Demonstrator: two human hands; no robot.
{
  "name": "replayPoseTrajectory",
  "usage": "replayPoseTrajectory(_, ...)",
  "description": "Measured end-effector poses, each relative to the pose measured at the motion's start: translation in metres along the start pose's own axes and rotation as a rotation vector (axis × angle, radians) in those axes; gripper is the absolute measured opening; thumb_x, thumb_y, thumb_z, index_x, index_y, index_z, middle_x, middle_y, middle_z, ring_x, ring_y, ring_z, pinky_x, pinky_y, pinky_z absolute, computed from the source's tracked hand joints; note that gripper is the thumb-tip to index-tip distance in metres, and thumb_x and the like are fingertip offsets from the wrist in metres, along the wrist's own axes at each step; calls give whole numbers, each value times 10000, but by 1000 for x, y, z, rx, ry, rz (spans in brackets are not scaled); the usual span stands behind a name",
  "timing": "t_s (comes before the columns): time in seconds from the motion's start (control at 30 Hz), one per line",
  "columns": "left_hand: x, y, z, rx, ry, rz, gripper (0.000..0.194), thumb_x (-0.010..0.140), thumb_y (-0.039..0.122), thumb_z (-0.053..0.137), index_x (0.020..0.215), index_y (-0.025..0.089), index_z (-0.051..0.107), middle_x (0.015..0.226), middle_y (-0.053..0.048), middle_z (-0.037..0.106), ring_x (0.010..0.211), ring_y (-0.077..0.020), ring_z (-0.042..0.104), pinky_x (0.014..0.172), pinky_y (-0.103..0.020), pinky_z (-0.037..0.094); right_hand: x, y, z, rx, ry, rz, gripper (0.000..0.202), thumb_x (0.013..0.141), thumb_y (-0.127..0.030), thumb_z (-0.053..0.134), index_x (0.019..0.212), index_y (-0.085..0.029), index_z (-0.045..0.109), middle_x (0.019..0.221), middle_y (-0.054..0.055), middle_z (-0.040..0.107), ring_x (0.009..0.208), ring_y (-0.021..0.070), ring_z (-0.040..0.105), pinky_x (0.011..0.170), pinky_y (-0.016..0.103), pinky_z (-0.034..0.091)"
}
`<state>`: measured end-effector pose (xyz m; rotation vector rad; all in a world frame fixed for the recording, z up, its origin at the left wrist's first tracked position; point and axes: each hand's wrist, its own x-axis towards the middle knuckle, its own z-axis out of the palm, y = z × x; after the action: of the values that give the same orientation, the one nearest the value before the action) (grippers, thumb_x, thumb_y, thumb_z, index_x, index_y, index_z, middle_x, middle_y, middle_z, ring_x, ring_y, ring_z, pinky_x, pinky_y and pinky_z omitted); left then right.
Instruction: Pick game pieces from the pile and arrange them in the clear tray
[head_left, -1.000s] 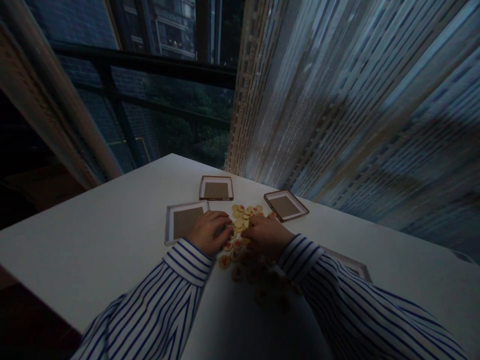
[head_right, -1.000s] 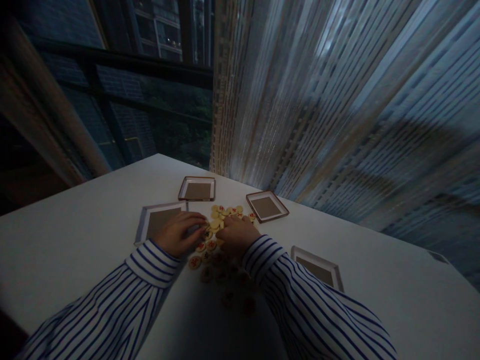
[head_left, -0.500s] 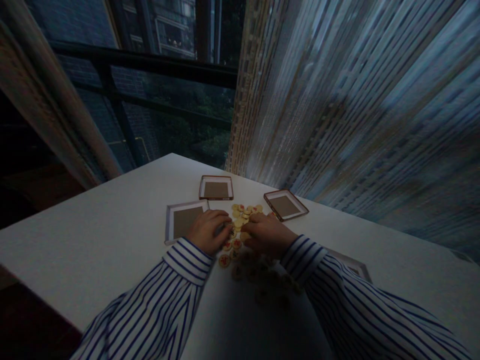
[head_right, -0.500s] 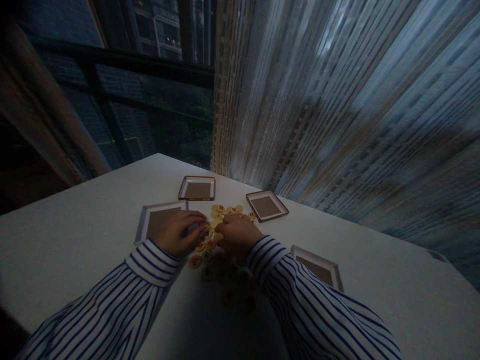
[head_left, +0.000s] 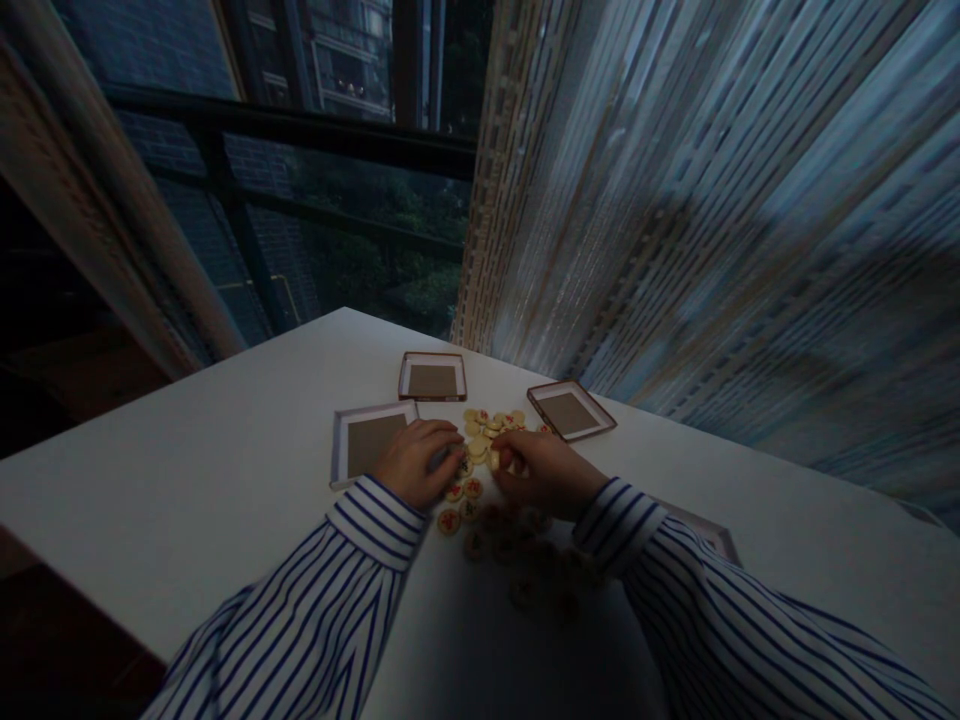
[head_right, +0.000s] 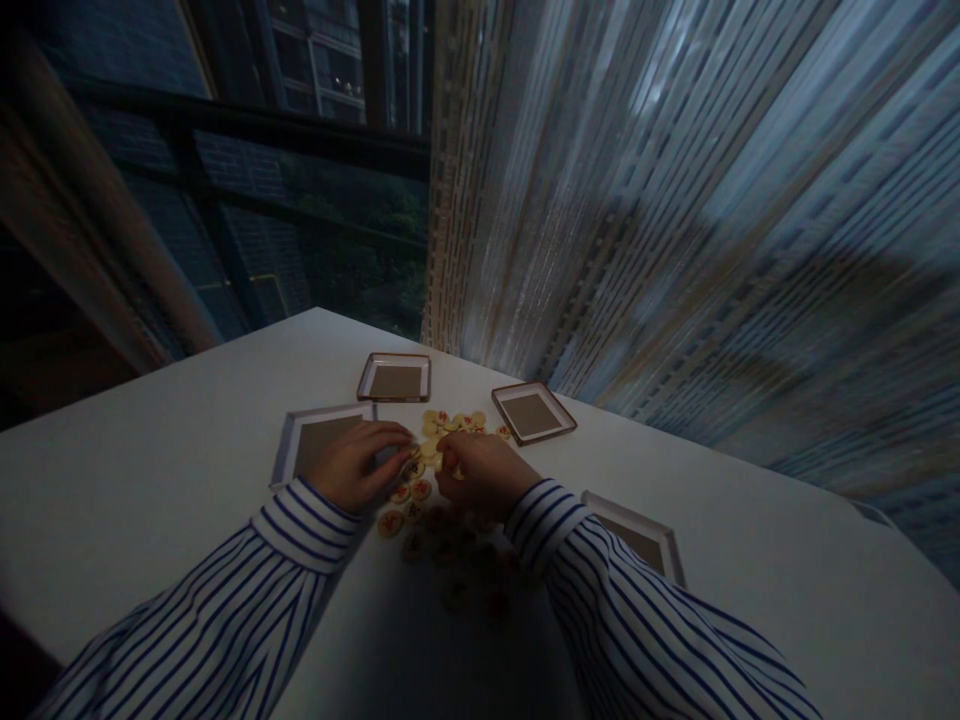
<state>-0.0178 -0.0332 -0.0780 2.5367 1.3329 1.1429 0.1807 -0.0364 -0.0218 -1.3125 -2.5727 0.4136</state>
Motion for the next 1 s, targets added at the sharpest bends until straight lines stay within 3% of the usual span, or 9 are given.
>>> replayPoseTrajectory(0.37, 0, 6, -1, -86, 28, 39, 202, 810, 240, 494, 893, 136, 645, 893, -105, 682, 847, -203, 617, 768, -365, 501, -6, 5, 5, 184, 49, 39, 205, 705, -162, 571, 910, -156, 570, 690, -17, 581, 594, 94, 505, 575, 202, 385)
replayPoseTrajectory(0.63, 0, 13, 1, -177, -56, 23, 211, 751, 275, 592, 930, 186, 662, 882, -77, 693, 843, -199, 626, 760, -345, 500, -7, 9, 8, 285, 71, -17, 256, 708, -147, 578, 963, -155, 555, 740, -6, 621, 642, 100, 543, 617, 213, 404)
replayPoseTrajectory(0.8, -1, 17, 2, -316, -65, -77, 225, 748, 268, 601, 942, 181, 677, 809, -55, 702, 750, -170, 640, 717, -300, 511, -7, 8, 8, 319, 81, -50, 213, 728, -169, 580, 940, -167, 562, 789, 4, 638, 649, 100, 537, 595, 207, 390)
replayPoseTrajectory(1.0, 2, 23, 1, -535, -60, -317, 232, 693, 225, 638, 902, 145, 699, 766, -52, 711, 686, -158, 641, 670, -274, 521, -9, 7, 6, 332, 93, -62, 209, 737, -211, 596, 941, -169, 575, 726, -14, 598, 621, 96, 516, 575, 203, 372)
